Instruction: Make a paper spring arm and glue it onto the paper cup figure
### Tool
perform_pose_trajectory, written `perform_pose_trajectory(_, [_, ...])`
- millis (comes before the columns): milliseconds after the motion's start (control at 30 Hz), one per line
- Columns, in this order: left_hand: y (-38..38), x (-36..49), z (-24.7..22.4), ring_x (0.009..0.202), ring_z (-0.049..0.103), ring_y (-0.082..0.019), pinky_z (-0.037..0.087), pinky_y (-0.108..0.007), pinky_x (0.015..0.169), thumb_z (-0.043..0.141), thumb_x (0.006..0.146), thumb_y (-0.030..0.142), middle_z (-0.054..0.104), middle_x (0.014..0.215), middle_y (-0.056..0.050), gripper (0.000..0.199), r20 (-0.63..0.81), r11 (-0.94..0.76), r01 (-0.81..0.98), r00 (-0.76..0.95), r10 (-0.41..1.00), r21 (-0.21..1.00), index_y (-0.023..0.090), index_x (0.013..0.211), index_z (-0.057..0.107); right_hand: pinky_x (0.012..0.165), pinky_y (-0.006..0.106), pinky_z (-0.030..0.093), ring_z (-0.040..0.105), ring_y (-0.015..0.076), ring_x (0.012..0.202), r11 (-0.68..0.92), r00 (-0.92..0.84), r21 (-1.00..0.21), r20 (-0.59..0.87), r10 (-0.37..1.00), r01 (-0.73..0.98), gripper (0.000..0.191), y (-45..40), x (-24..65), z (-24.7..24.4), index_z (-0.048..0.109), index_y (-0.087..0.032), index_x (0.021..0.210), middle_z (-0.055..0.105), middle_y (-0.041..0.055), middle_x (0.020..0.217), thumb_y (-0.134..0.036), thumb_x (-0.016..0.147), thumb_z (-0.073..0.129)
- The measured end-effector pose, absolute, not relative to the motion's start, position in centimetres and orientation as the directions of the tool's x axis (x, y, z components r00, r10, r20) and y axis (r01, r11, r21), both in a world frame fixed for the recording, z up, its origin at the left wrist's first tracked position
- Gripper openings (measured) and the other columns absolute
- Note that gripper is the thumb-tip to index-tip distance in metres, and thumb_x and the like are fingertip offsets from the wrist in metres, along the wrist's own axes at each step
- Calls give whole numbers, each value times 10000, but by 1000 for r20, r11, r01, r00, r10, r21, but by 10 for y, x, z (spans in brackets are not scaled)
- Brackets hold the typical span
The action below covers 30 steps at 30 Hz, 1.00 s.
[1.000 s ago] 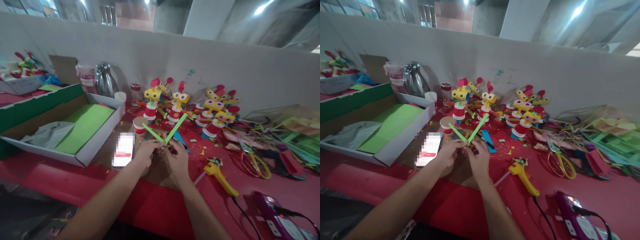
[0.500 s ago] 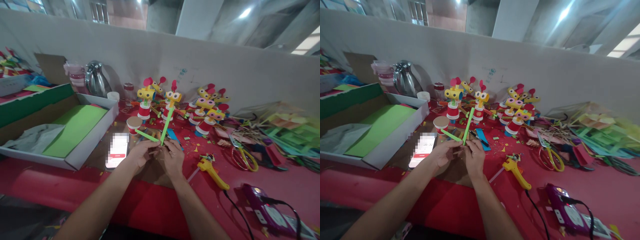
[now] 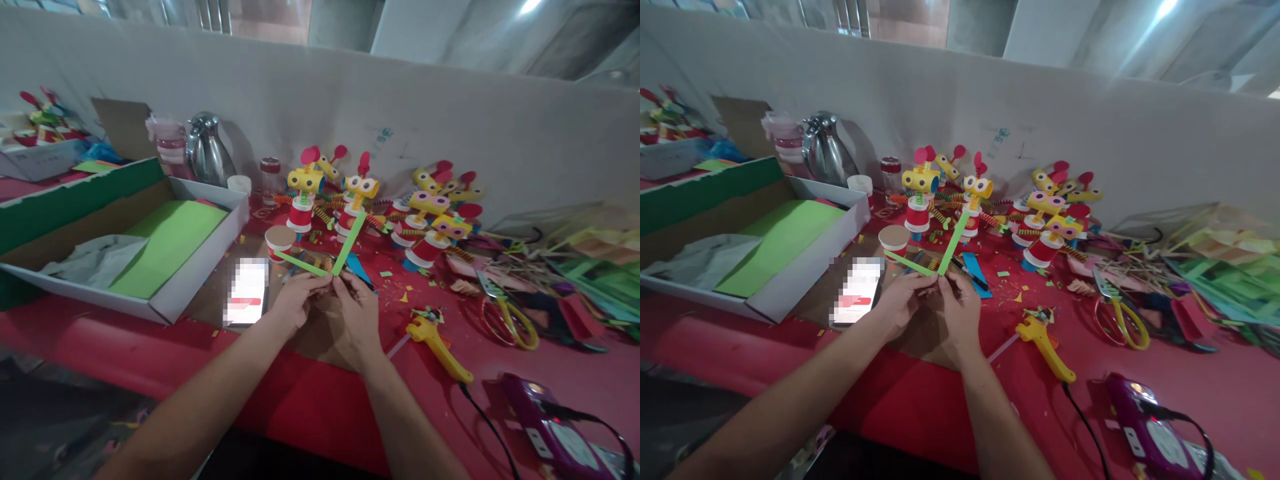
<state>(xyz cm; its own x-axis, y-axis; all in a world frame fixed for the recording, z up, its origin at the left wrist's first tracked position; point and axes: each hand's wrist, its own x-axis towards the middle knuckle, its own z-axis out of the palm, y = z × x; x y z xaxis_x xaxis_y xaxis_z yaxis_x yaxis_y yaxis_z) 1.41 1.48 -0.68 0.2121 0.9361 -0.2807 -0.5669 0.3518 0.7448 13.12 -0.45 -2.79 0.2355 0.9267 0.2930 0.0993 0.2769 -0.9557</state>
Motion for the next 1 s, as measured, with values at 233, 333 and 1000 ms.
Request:
perform_pose_trajectory(233, [11, 16, -6, 610, 546, -95, 403, -250, 643, 878, 501, 235, 672, 657, -22, 252, -247, 308, -562, 185, 951, 768, 132, 660, 712, 829, 387, 517, 650, 203, 862, 263, 268, -964, 246, 932, -31, 245, -6, 127, -28, 721, -218, 967, 728, 49, 969, -391, 803, 663])
perform_pose_trajectory(333, [12, 16, -7, 613, 539, -96, 397, -246, 624, 879, 501, 235, 665, 658, -25, 247, -250, 298, -550, 163, 954, 780, 129, 645, 708, 821, 391, 524, 653, 198, 840, 248, 304, -960, 198, 932, -134, 240, -7, 124, -26, 724, -218, 941, 727, 45, 956, -380, 765, 701])
perform_pose_trajectory(1000, [9, 18, -4, 594, 539, -110, 429, -264, 653, 819, 577, 247, 632, 606, -7, 168, -157, 197, -455, 123, 980, 868, 144, 613, 692, 705, 297, 513, 616, 139, 691, 170, 303, -915, 56, 951, -365, 164, -7, 121, -15, 711, -205, 806, 701, -8, 784, -311, 685, 745])
